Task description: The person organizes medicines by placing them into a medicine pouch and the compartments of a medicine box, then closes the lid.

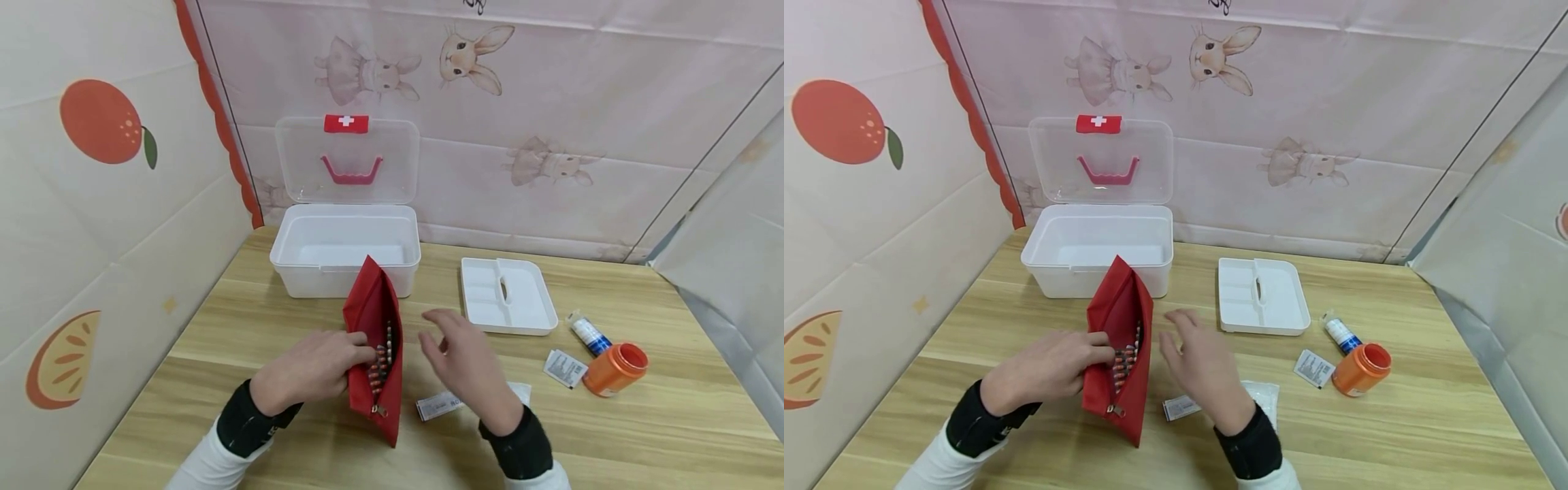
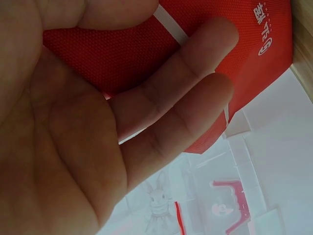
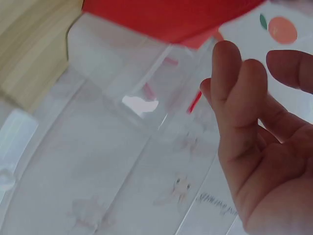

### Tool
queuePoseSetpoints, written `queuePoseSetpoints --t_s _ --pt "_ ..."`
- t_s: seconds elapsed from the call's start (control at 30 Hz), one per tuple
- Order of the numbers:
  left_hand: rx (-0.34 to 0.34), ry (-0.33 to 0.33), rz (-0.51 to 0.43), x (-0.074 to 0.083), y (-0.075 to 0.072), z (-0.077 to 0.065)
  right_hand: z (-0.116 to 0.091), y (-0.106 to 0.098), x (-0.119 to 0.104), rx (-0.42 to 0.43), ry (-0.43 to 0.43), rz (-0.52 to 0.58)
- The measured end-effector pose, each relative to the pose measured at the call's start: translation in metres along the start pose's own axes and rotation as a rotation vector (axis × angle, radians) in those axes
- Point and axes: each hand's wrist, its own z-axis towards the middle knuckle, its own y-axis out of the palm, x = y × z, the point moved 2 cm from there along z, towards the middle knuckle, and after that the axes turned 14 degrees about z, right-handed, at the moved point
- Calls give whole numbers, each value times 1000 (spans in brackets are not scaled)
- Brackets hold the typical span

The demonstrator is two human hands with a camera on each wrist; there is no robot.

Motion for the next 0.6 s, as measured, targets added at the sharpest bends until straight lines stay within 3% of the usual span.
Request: queuePoseSetpoints --t_s 0.6 --pt "-2 -5 4 2 2 0 -10 -101 40 307 207 -158"
